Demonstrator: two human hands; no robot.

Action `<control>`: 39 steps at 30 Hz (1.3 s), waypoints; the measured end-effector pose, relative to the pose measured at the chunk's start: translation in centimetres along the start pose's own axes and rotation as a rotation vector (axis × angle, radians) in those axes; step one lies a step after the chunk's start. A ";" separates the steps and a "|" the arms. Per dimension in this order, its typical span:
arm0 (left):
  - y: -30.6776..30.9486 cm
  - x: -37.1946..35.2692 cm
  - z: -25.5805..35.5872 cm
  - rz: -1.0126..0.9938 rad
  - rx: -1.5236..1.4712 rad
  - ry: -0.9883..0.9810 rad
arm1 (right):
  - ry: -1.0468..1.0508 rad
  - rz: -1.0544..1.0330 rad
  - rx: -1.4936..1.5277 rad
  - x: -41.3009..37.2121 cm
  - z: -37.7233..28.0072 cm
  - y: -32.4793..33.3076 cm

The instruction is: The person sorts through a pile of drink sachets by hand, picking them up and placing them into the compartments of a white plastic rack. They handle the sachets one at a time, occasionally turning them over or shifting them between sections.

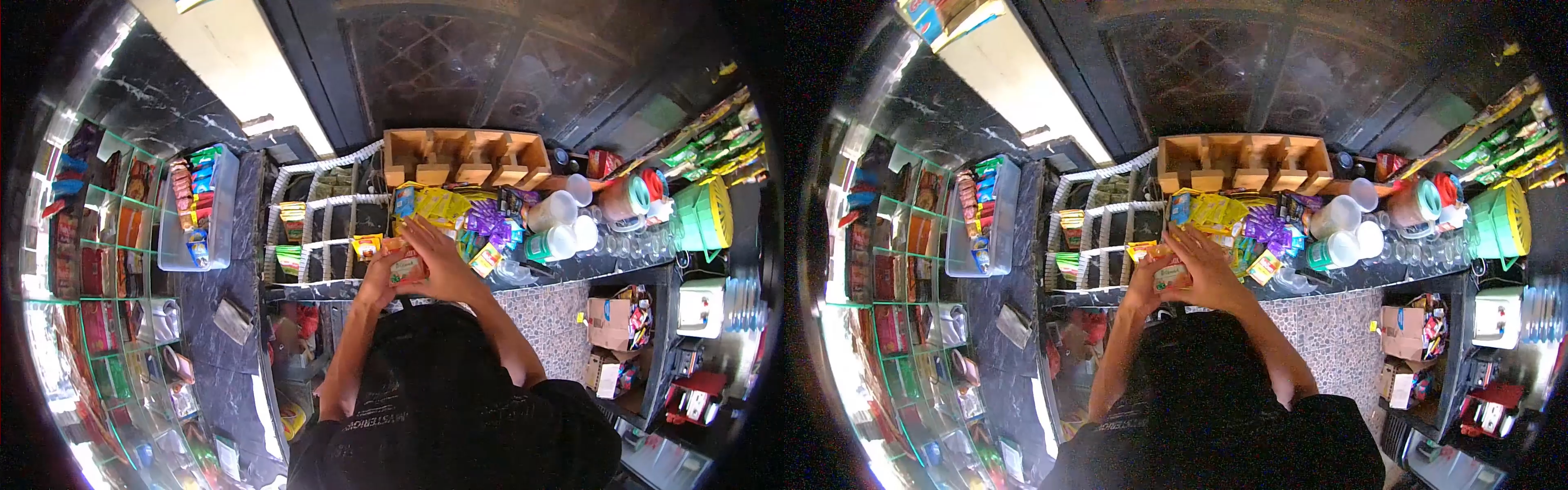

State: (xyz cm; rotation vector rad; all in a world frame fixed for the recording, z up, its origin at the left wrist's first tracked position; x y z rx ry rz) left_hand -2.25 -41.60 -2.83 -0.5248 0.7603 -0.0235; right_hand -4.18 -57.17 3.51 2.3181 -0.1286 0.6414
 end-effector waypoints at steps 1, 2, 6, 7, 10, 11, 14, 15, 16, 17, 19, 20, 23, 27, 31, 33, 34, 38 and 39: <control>0.2 0.4 -0.3 -0.050 -0.042 0.051 | 0.004 -0.122 -0.019 0.1 -0.4 0.0; 0.3 0.7 -0.6 -0.102 -0.083 0.102 | 0.008 -0.242 -0.040 0.0 -0.6 -0.2; -0.2 -0.3 -0.6 -0.215 0.013 0.033 | -0.032 -0.330 0.017 0.2 0.1 -0.6; 0.1 -0.2 -0.6 -0.212 0.010 0.031 | -0.028 -0.334 0.018 0.2 0.1 -1.0; 1.1 -0.2 -0.7 -0.150 -0.036 0.121 | 0.044 -0.297 -0.041 0.1 -0.5 -1.6; 1.3 -0.4 -0.6 -0.167 -0.028 0.102 | 0.045 -0.324 -0.053 0.1 -0.8 -1.5; 1.6 -0.9 -0.4 -0.187 -0.010 0.070 | 0.048 -0.358 -0.009 0.4 -1.2 -1.3; 1.7 -1.0 -0.4 -0.192 0.003 0.060 | 0.046 -0.363 0.043 0.4 -1.3 -1.3; 1.9 -0.9 -0.5 -0.191 0.001 0.057 | 0.050 -0.365 0.043 0.4 -1.1 -1.5; 2.1 -0.8 -0.7 -0.185 -0.023 0.077 | 0.072 -0.361 0.005 0.3 -0.7 -1.9; 2.0 -1.1 -0.6 -0.178 -0.050 0.094 | 0.098 -0.359 -0.033 0.4 -0.8 -2.2; 2.0 -1.3 -0.4 -0.163 -0.015 0.063 | 0.110 -0.358 -0.051 0.5 -1.0 -2.2; 2.4 -1.3 -0.1 -0.122 0.039 0.020 | 0.114 -0.372 0.006 1.0 -1.7 -2.3; 4.1 -0.5 -0.4 -0.234 0.085 -0.047 | 0.015 -0.323 0.280 1.4 -2.4 -2.8; 4.2 -2.6 2.0 -0.175 0.131 -0.037 | -0.017 -0.277 0.347 1.8 -1.7 -3.0; 3.8 -3.8 3.1 -0.233 0.105 -0.026 | -0.089 -0.270 0.407 2.1 -2.1 -3.2; 3.5 -4.6 3.8 -0.291 0.078 -0.014 | -0.162 -0.263 0.465 2.3 -2.2 -3.1; 4.9 -9.2 10.3 -0.016 0.620 -0.813 | -0.284 -0.278 0.428 3.0 -2.3 -2.7; 2.8 -14.8 13.5 0.113 0.452 -0.844 | -0.291 -0.272 0.427 2.9 -2.2 -2.7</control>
Point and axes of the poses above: each hand's wrist, its own x-axis towards the middle knuckle, its own y-axis out of the back of the hand, z = x × y, the point moved 3 cm from there along x, towards the middle knuckle, and after that the axes turned 15 degrees about z, right-handed, at the moved point
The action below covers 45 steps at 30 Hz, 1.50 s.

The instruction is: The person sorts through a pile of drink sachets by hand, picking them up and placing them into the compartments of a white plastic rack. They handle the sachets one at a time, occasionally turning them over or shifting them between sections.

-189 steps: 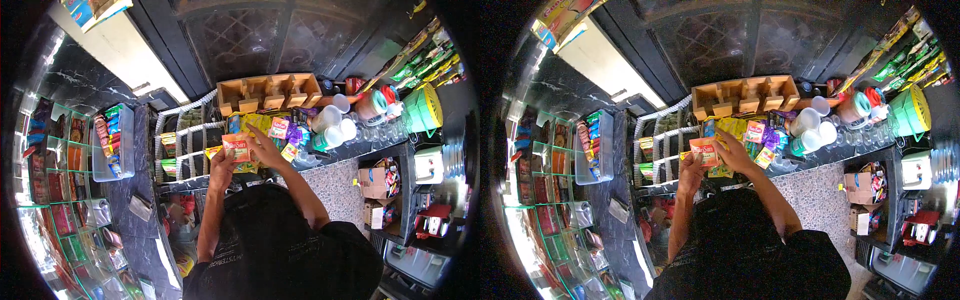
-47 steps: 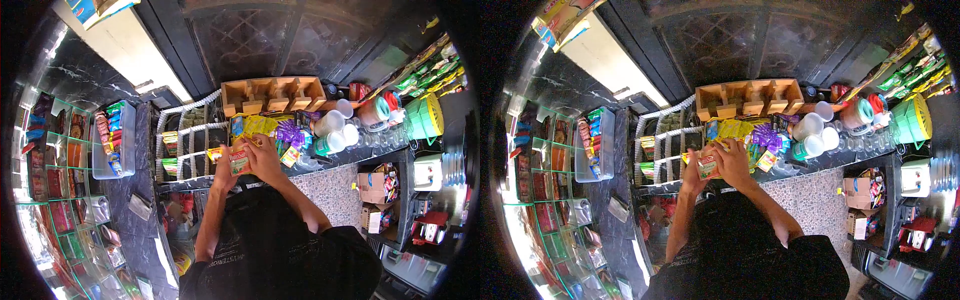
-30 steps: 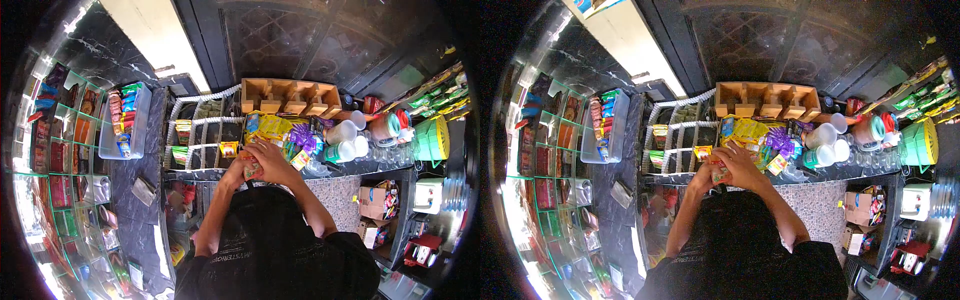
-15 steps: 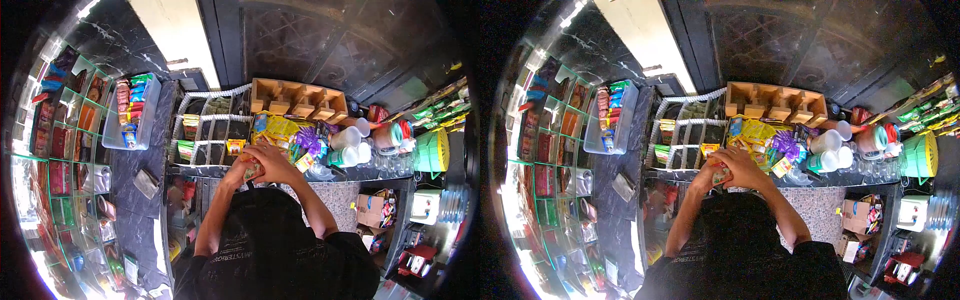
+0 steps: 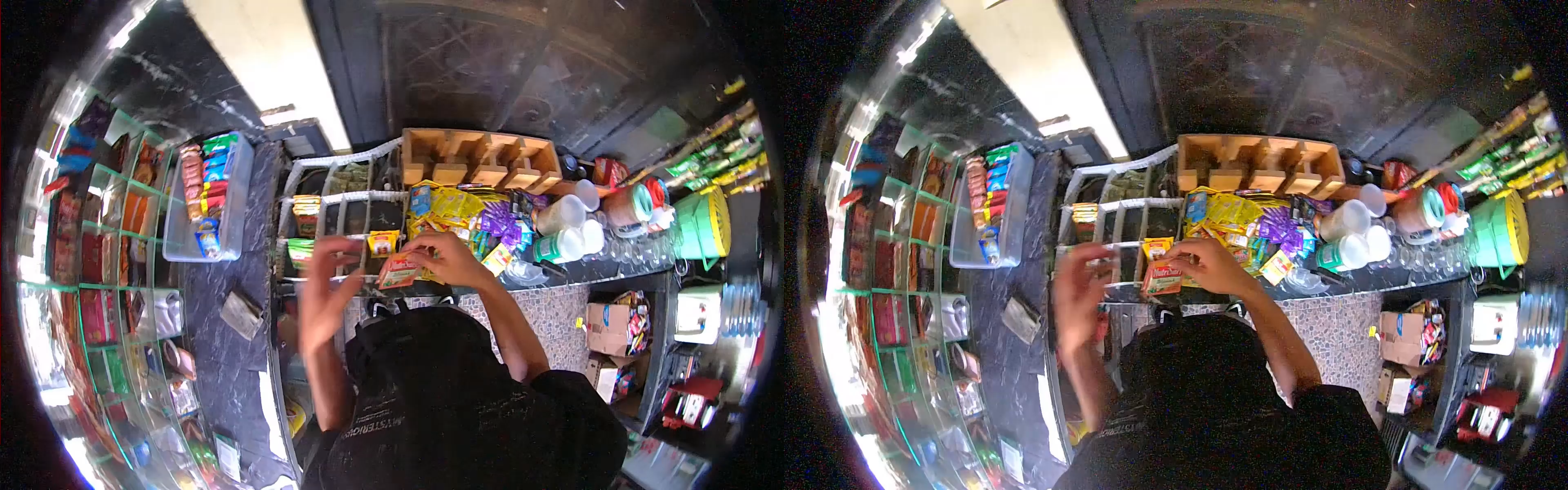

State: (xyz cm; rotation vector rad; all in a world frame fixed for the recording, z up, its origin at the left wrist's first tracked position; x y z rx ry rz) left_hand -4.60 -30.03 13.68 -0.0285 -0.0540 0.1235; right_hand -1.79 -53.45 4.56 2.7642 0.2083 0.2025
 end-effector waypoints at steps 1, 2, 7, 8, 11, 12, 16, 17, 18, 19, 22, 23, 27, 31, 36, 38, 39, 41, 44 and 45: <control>2.0 -1.1 4.6 -0.144 -0.284 -0.255 | -0.009 0.009 -0.002 -0.1 0.3 0.0; 3.4 -2.2 8.4 -0.231 -0.438 -0.485 | 0.021 0.037 0.016 -0.4 1.3 -0.4; 4.6 -6.2 18.0 -0.239 -0.539 -1.120 | 0.025 -0.028 -0.081 -1.4 1.5 -2.4; 4.4 -6.1 18.1 -0.224 -0.545 -1.141 | -0.031 -0.080 -0.093 -1.4 0.3 -2.6; 4.5 -5.8 18.3 -0.231 -0.574 -1.176 | -0.090 -0.095 -0.054 -1.5 -0.1 -3.3; 4.3 -5.7 17.9 -0.241 -0.570 -1.181 | -0.049 -0.071 -0.057 -1.5 0.0 -3.3; 3.9 -5.8 18.4 -0.273 -0.596 -1.201 | 0.026 -0.004 -0.052 -2.0 1.6 -4.3; 3.9 -5.8 18.3 -0.270 -0.591 -1.201 | 0.002 -0.009 -0.050 -1.6 1.5 -4.2; 4.0 -5.9 18.3 -0.273 -0.592 -1.209 | -0.031 -0.013 -0.066 -1.4 1.5 -4.4; 4.2 -5.9 18.3 -0.279 -0.598 -1.207 | -0.032 -0.007 -0.066 -1.5 1.4 -4.6; 4.3 -5.6 17.7 -0.285 -0.623 -1.194 | -0.065 -0.001 -0.048 -2.0 1.5 -4.8; 4.3 -5.5 17.6 -0.277 -0.627 -1.189 | -0.049 -0.001 -0.042 -2.2 1.7 -5.2; 4.9 -5.6 17.8 -0.280 -0.634 -1.201 | -0.014 0.008 -0.030 -2.3 2.5 -6.6; 6.0 -5.6 18.0 -0.268 -0.640 -1.215 | -0.086 -0.019 -0.023 -2.9 1.8 -7.1; 9.3 -5.1 17.8 -0.200 -0.600 -1.214 | -0.085 0.014 -0.043 -2.6 1.3 -7.8; 11.1 -3.7 15.4 -0.093 -0.507 -1.090 | -0.119 0.042 -0.051 -2.5 1.7 -8.1; 10.9 -2.4 12.7 0.050 -0.302 -0.891 | -0.112 0.022 -0.045 -2.5 1.3 -8.4; 9.5 0.2 4.0 0.222 0.111 -0.373 | -0.083 0.073 -0.031 -2.1 0.6 -8.3; 7.2 2.0 -8.0 -0.298 0.278 0.013 | -0.120 0.049 0.099 -1.2 -0.4 -8.7; 6.5 1.7 -10.8 -0.443 0.112 0.156 | -0.158 0.042 0.184 -1.0 -0.7 -8.9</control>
Point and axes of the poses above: each hand's wrist, its own x-axis towards the middle knuckle, its own y-axis out of the back of the hand, z = x × y, the point moved 3 cm from there along x, towards the middle knuckle, and after that the axes turned 15 degrees about z, right-handed, at the moved point
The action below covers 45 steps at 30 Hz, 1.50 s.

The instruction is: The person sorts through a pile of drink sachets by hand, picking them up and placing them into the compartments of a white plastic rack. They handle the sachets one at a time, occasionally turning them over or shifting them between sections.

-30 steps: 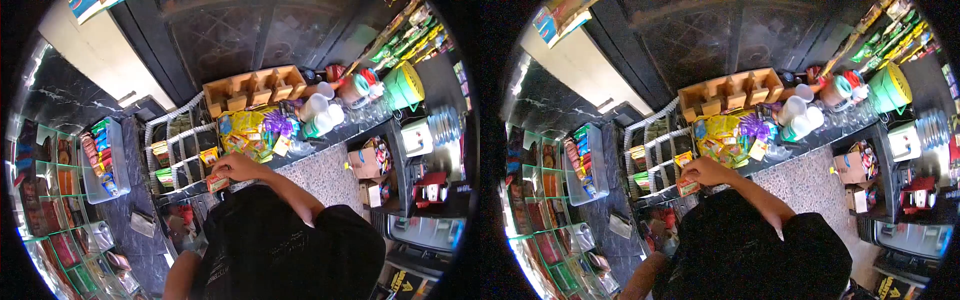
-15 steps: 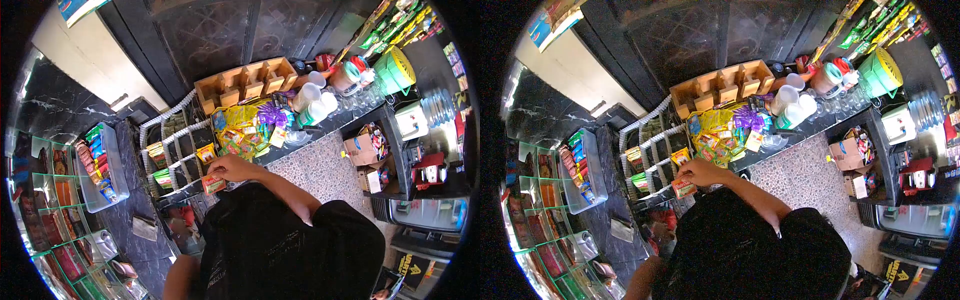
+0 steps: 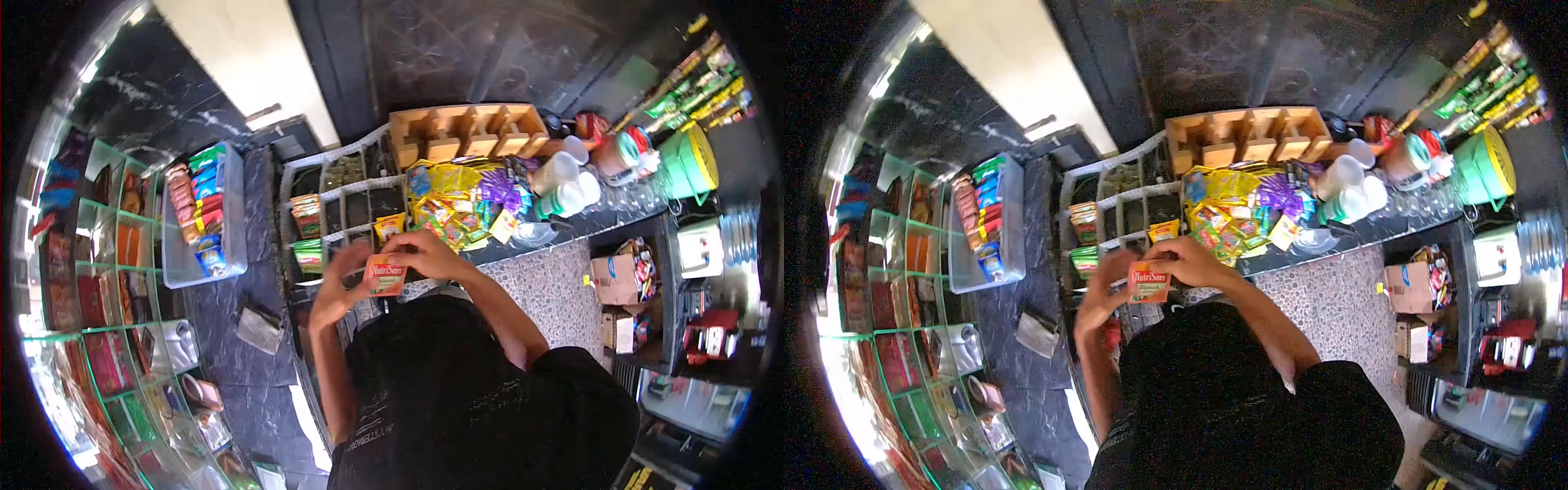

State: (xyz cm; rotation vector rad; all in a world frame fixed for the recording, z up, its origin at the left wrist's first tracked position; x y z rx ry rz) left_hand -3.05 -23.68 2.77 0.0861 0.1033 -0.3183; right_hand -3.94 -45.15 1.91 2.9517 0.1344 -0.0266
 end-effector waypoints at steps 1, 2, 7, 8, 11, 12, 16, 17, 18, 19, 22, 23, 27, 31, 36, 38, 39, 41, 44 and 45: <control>-0.7 -0.3 -1.7 -0.109 -0.274 0.144 | -0.056 -0.038 0.099 0.2 0.7 -0.4; -1.2 -0.7 -2.5 -0.081 -0.278 0.141 | -0.051 -0.066 0.098 0.3 0.4 -0.6; -2.1 -1.8 -3.4 -0.268 -0.904 0.357 | -0.072 -0.149 -0.034 0.4 -2.0 -2.0; -1.9 -1.9 -3.5 -0.252 -0.910 0.348 | -0.109 -0.123 -0.057 0.3 -2.0 -2.4; -0.7 -1.7 -4.1 -0.197 -0.520 0.374 | 0.079 -0.116 -0.111 0.5 -2.1 -3.7; -0.4 -1.9 -4.2 -0.182 -0.526 0.368 | 0.162 -0.102 -0.163 0.8 -2.4 -4.0; 0.6 -2.2 -5.3 -0.032 -0.639 0.249 | 0.277 -0.249 -0.424 2.2 -2.2 -5.1; 0.7 -2.2 -5.6 -0.033 -0.645 0.242 | 0.230 -0.285 -0.420 2.7 -2.0 -5.4; 1.0 -2.1 -5.7 -0.029 -0.646 0.238 | 0.234 -0.288 -0.421 3.4 -1.9 -5.6; 1.2 -2.1 -5.8 -0.049 -0.590 0.284 | 0.215 -0.330 -0.386 4.1 -1.7 -5.8; 1.8 -1.8 -7.5 0.004 -0.537 0.308 | 0.184 -0.368 -0.374 6.4 -1.1 -6.1; 2.2 -1.7 -8.4 0.073 -0.537 0.291 | 0.211 -0.358 -0.395 7.4 -0.8 -6.4; 3.5 -1.1 -10.3 0.386 -0.565 0.265 | 0.227 -0.345 -0.406 11.9 1.8 -8.5; 5.5 -1.2 -12.5 0.599 -0.421 0.280 | 0.187 -0.205 -0.421 15.4 3.5 -11.3; 6.9 -2.4 -14.8 0.658 -0.371 0.245 | 0.320 0.177 -0.422 19.5 5.4 -13.8; 7.0 -2.6 -14.2 0.633 -0.232 0.264 | 0.345 0.242 -0.420 20.9 7.1 -15.6; 7.1 -2.7 -13.7 0.603 -0.238 0.282 | 0.319 0.225 -0.487 21.2 7.7 -16.1; 7.2 -2.6 -13.1 0.586 -0.226 0.281 | 0.315 0.191 -0.560 21.7 8.7 -17.0; 7.3 -2.5 -13.7 0.579 -0.239 0.253 | 0.306 0.009 -0.768 21.9 9.0 -17.8; 7.4 -2.5 -13.8 0.586 -0.266 0.224 | 0.298 -0.063 -0.804 22.3 9.8 -18.0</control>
Point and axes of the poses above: each hand's wrist, its own x-axis towards the middle knuckle, its own y-axis out of the back of the hand, z = x × y, the point moved 3 cm from there along x, towards the middle knuckle, and after that the axes turned 15 degrees about z, right-handed, at the moved point
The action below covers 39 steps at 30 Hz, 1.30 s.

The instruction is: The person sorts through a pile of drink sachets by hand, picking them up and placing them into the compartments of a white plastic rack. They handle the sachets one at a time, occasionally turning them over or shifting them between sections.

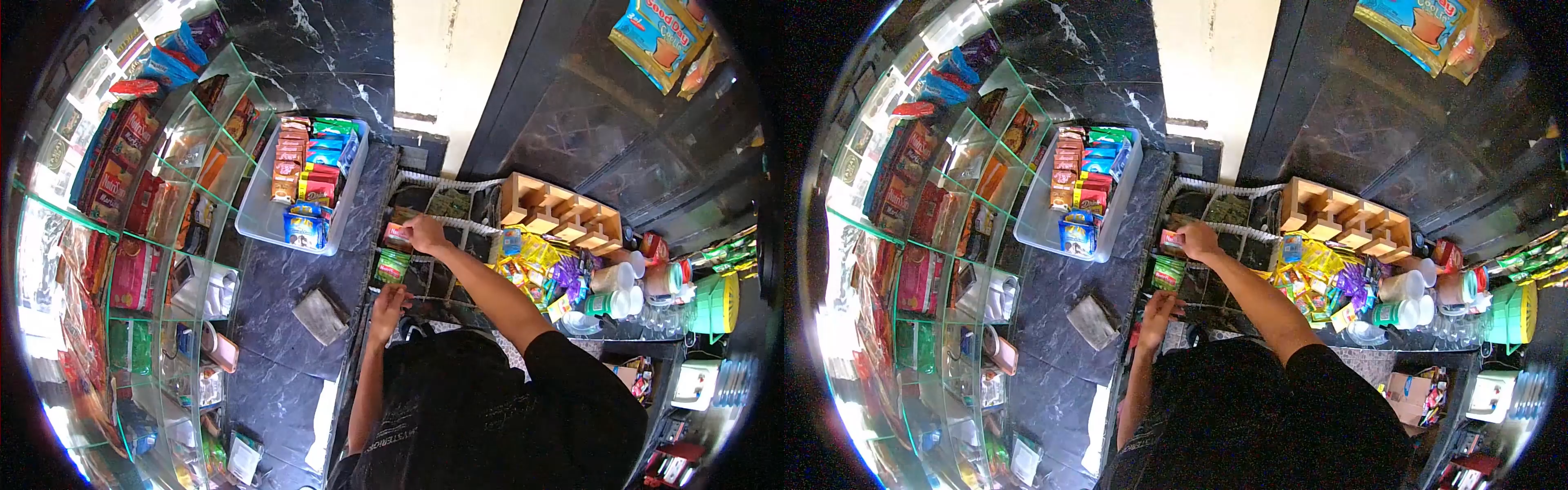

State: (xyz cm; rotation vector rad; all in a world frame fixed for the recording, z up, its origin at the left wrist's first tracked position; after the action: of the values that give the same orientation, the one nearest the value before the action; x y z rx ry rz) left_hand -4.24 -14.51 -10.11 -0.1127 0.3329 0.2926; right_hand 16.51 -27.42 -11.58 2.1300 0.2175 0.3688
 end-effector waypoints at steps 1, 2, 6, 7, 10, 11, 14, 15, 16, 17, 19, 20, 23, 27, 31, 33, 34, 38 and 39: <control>0.2 0.1 -0.1 0.001 0.001 0.000 | 0.000 0.000 0.001 0.2 0.4 -0.6; 0.3 0.1 -0.3 0.006 0.010 0.029 | 0.003 -0.081 -0.048 0.3 0.9 -1.3; 0.4 0.4 -0.3 0.000 0.021 0.059 | -0.026 -0.127 -0.143 0.5 1.2 -2.2; 0.4 0.4 -0.3 -0.002 0.023 0.060 | -0.030 -0.086 -0.184 0.6 1.1 -2.2; 0.3 0.6 -0.4 -0.004 0.025 0.031 | -0.006 -0.035 -0.092 0.9 0.2 -1.2; 0.3 0.7 -0.4 -0.013 0.041 0.026 | -0.011 -0.033 -0.092 1.1 -0.1 -1.0; 0.3 0.8 -1.0 -0.026 0.018 0.017 | 0.006 -0.044 -0.166 1.5 -0.7 -1.4; 0.2 0.7 -1.3 -0.035 -0.021 0.013 | 0.057 -0.075 -0.284 1.4 -0.8 -1.8; 0.2 0.6 -1.2 -0.035 0.005 0.024 | 0.094 -0.106 -0.410 1.1 -0.2 -1.9; 0.2 0.5 -0.6 -0.048 0.032 0.035 | 0.141 0.068 -0.427 0.5 0.5 -3.0; 0.1 0.4 0.3 -0.057 0.050 0.058 | 0.219 0.186 -0.478 -0.4 -0.2 -3.2; 0.0 0.4 0.3 -0.054 0.055 0.069 | 0.179 0.313 -0.373 -1.0 -0.8 -2.7; 0.1 0.2 0.1 -0.058 0.064 0.068 | 0.150 0.246 -0.518 -1.3 -0.4 -3.8; -0.5 -0.2 0.2 -0.049 0.086 0.107 | 0.076 0.320 -0.526 -2.8 1.3 -3.8; -0.8 -0.5 0.1 -0.068 0.099 0.099 | 0.034 0.475 -0.229 -6.4 -0.2 2.5; -1.3 -0.6 0.4 -0.109 0.108 0.072 | -0.036 0.484 -0.147 -9.2 0.5 4.4; -1.6 -0.7 0.5 -0.111 0.102 0.085 | -0.034 0.569 -0.108 -10.7 1.0 5.7; -3.5 -1.0 0.8 -0.134 0.129 0.089 | -0.130 0.441 -0.089 -17.7 4.4 9.4; -4.2 -1.1 0.6 -0.156 0.147 0.086 | -0.215 0.452 -0.041 -19.7 5.4 10.1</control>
State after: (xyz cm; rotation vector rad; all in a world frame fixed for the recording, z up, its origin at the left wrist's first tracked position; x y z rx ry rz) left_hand -3.77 -18.68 -8.96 -0.0063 0.4274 0.1081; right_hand 0.00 -43.01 -9.47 2.1487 -0.3988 0.3953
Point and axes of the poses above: each hand's wrist, its own x-axis towards the middle knuckle, its own y-axis out of the back of the hand, z = x × y, the point moved 3 cm from there along x, towards the middle knuckle, and after that the axes turned 15 degrees about z, right-handed, at the moved point
